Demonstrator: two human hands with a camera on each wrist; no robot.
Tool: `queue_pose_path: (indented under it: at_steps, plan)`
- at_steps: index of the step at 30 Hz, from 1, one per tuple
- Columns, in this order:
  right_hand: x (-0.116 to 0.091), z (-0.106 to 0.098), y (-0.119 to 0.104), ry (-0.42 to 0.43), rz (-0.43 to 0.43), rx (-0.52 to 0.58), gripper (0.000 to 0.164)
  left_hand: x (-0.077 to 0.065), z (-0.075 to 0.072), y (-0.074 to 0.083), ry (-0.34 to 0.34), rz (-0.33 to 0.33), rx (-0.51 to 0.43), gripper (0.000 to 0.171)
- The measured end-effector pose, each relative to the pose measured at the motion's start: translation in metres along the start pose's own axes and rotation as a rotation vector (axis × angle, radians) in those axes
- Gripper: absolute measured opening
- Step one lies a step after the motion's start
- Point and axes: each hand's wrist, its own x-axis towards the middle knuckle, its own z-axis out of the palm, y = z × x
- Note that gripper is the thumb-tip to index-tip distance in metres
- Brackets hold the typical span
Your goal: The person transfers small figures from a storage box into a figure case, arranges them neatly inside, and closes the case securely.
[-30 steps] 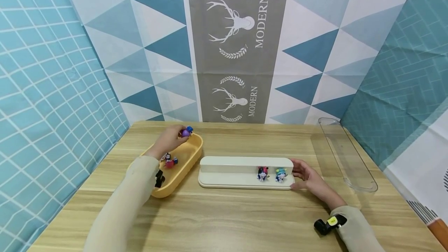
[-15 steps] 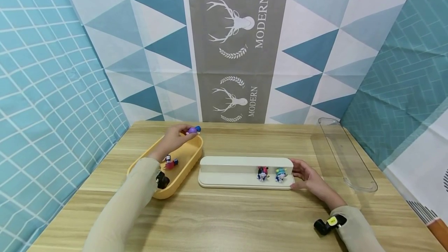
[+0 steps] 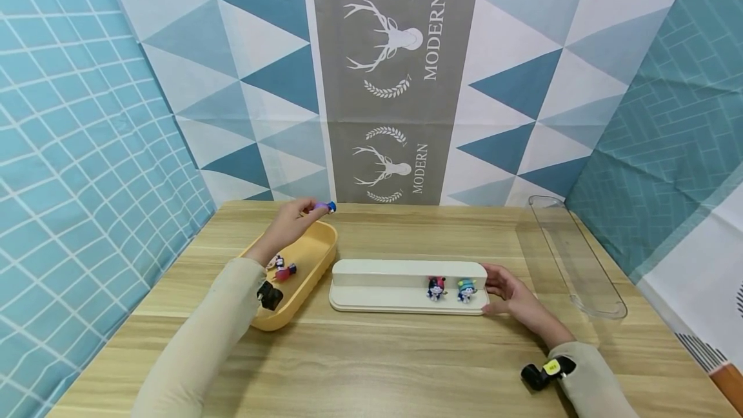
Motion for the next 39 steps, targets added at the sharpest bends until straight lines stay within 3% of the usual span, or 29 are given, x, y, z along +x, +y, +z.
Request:
queue_pose_path:
  at_steps: [10, 15, 24, 29, 33, 39]
  plan:
    - [-0.001, 0.0, -0.001, -0.006, -0.007, 0.0, 0.085, -0.002, 0.008, 0.012, -0.035, 0.012, -0.045, 0.03]
    - [-0.001, 0.001, -0.001, -0.006, -0.007, 0.002, 0.085, -0.003, 0.017, 0.019, -0.036, -0.025, -0.134, 0.033]
    - [-0.001, 0.001, -0.002, 0.0, 0.005, -0.001, 0.085, -0.005, 0.037, 0.029, 0.074, -0.114, -0.584, 0.027]
    - [-0.001, 0.001, -0.003, 0.001, 0.007, -0.003, 0.085, -0.005, 0.046, 0.03, 0.076, -0.148, -0.747, 0.027]
    - [-0.001, 0.002, -0.004, 0.004, -0.002, -0.012, 0.085, -0.006, 0.051, 0.03, 0.06, -0.169, -0.759, 0.03]
    - [-0.001, 0.002, -0.004, 0.004, -0.004, -0.01, 0.085, -0.007, 0.061, 0.032, 0.048, -0.198, -0.704, 0.032]
